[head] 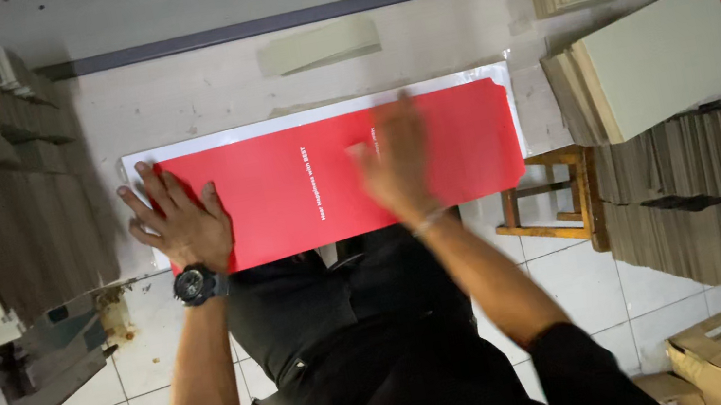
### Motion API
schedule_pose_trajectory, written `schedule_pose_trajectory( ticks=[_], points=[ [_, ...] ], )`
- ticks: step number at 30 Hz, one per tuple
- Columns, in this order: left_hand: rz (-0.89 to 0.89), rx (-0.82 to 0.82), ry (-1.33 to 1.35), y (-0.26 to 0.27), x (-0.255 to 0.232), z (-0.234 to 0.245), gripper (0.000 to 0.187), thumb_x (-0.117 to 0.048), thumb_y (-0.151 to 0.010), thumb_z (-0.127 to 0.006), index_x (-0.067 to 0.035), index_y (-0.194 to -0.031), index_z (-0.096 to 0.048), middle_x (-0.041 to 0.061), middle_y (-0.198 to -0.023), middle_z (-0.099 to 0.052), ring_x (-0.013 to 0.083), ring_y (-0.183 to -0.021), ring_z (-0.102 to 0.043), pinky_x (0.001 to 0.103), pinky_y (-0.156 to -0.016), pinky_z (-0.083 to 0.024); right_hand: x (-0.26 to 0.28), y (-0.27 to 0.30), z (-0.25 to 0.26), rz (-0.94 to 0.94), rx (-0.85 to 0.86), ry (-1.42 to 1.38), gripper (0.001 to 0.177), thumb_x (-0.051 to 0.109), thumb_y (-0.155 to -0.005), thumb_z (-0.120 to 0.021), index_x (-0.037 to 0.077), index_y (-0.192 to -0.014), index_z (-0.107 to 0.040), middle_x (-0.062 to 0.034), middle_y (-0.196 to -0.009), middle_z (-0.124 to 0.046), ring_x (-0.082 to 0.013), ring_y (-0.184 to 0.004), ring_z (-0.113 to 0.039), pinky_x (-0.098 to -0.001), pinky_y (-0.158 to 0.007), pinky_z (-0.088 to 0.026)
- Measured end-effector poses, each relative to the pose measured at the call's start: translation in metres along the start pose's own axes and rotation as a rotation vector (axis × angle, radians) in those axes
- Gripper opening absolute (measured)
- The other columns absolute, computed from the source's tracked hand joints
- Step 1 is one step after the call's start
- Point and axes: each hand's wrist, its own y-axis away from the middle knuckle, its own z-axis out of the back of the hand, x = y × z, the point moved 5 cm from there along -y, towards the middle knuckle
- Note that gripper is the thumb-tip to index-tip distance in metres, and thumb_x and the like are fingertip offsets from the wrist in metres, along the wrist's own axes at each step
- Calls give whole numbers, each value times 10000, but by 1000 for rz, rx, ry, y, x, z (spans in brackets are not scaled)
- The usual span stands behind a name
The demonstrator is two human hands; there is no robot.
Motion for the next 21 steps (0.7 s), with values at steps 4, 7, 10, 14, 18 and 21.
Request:
schedule_pose_trajectory(
  ticks=[4,7,10,14,18,21],
  points=[
    [47,-17,-38,2,-1,5,662,-547,-1151,-583,-80,-1619,-580,91,-1853,-221,458,-1636,-118,610,-1236,-219,124,13,-63,148,181,-45,775,469,-1036,-678,-30,-1600,-494,-346,-1621,-501,-511,-1575,-393,-694,-1269,-237],
    [54,6,45,-3,2,-1,649,-520,-1181,-506,-54,-1632,-534,105,-1854,-158,478,-1637,-40,615,-1270,-165,160,21,-98,189,485,47,816,595,-1083,-531,120,-1719,-344,-191,-1820,-235,-386,-1698,-174,-659,-1372,-22],
    [71,41,23,-5,6,-10,658,-517,-1191,-488,-59,-1663,-490,120,-1859,-108,481,-1640,3,629,-1279,-135,127,30,-113,136,681,130,895,753,-1081,-295,188,-1770,-207,-123,-1859,-97,-337,-1722,-9,-625,-1382,101],
    [47,70,65,-4,8,-14,665,-521,-1201,-476,-36,-1655,-480,154,-1852,-74,514,-1626,29,657,-1284,-116,-10,43,-63,216,139,106,700,609,-1090,-481,120,-1590,-518,-189,-1669,-424,-366,-1602,-325,-622,-1300,-132],
    [54,42,38,-2,11,-22,653,-534,-1199,-464,-53,-1639,-501,137,-1860,-64,500,-1638,29,650,-1286,-95,-131,39,32,11,173,432,768,590,-1167,-264,58,-1696,-430,-263,-1744,-345,-475,-1590,-355,-778,-1199,-220],
    [36,53,92,2,13,-21,663,-532,-1204,-469,-25,-1630,-494,161,-1854,-66,513,-1632,27,658,-1295,-85,-161,49,37,-60,264,396,805,595,-1161,-377,44,-1746,-333,-284,-1794,-212,-513,-1630,-278,-759,-1231,-18]
  ],
)
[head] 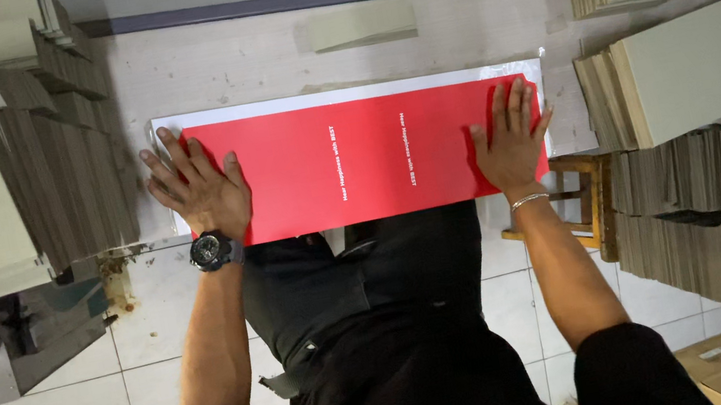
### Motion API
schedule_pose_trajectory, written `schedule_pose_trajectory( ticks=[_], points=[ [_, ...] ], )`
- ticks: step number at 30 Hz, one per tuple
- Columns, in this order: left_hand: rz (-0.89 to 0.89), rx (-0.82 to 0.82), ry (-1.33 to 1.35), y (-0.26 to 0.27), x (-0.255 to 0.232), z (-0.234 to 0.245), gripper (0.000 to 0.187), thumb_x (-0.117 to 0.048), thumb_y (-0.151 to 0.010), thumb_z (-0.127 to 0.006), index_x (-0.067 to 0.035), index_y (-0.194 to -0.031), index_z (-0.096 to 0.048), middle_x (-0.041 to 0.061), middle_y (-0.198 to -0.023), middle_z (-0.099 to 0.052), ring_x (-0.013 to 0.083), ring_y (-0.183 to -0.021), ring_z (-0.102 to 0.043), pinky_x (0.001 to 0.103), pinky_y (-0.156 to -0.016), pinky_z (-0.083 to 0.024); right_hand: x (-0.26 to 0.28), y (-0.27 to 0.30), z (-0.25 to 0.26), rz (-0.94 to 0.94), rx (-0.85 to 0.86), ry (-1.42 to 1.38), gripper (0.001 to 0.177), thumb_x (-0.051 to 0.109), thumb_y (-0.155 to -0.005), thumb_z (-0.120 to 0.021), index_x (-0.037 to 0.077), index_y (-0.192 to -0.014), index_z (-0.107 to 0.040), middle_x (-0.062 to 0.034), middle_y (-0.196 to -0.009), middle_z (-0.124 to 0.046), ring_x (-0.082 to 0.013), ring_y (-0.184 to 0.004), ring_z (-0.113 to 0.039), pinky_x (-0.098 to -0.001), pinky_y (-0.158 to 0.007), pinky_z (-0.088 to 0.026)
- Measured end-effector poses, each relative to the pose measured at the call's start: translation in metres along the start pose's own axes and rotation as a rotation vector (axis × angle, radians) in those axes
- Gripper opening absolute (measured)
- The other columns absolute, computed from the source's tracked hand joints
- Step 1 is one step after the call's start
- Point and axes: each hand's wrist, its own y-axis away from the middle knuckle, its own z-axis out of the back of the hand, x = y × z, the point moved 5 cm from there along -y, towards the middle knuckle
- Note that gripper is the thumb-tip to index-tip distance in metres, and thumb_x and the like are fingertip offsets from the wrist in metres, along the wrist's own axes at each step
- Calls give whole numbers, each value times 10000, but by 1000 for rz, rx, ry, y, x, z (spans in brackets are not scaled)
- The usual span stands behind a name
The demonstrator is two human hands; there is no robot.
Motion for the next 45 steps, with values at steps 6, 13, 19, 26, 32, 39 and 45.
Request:
schedule_pose_trajectory(
  ticks=[6,13,19,26,32,39,45],
  points=[
    [-4,-93,22,-4,-4,6,631,-555,-1198,-507,-56,-1582,-539,226,-1814,-103,527,-1622,-41,641,-1293,-126,132,-19,3,121,-205,-233,792,394,-1060,-687,52,-1701,-372,-269,-1771,-272,-473,-1641,-256,-751,-1252,-23],
    [-12,-307,60,-10,-4,11,576,-570,-1137,-560,-113,-1482,-624,251,-1748,-287,549,-1589,-184,652,-1267,-213,251,-37,-5,112,134,-225,872,596,-1116,-518,50,-1743,-256,-267,-1816,-139,-466,-1682,-157,-740,-1303,-18],
    [13,-274,1,-8,-3,9,591,-598,-1119,-561,-148,-1491,-651,223,-1752,-311,518,-1603,-196,624,-1284,-226,253,-37,-3,78,229,-197,880,616,-1106,-518,91,-1760,-252,-266,-1819,-147,-459,-1687,-149,-728,-1311,-23],
    [-9,-314,67,-5,4,-1,608,-599,-1094,-624,-188,-1539,-579,245,-1746,-280,557,-1576,-217,669,-1239,-238,241,-31,-11,104,190,-268,874,592,-1105,-546,85,-1756,-256,-298,-1809,-125,-470,-1683,-139,-759,-1291,-22],
    [-128,-231,110,15,11,56,822,-675,-1002,-767,-144,-1600,-580,278,-1773,-193,582,-1585,-171,712,-1210,-242,138,-14,16,244,79,-274,877,608,-1082,-606,182,-1765,-258,-255,-1805,-133,-448,-1664,-185,-821,-1217,-7],
    [-451,86,122,87,23,40,1083,-506,-793,-864,-194,-1722,-403,133,-1832,-227,476,-1637,-200,644,-1239,-293,34,73,73,294,77,-118,1097,539,-758,-888,192,-1705,-456,-305,-1727,-407,-476,-1571,-422,-840,-1224,-93],
    [-506,-41,1,69,41,63,784,-211,-740,-884,-209,-1497,-677,95,-1646,-526,314,-1473,-545,528,-1135,-344,-40,75,53,470,-67,36,640,354,-930,-832,222,-1539,-686,-123,-1737,-525,-271,-1592,-488,-631,-1340,-224]
  ],
)
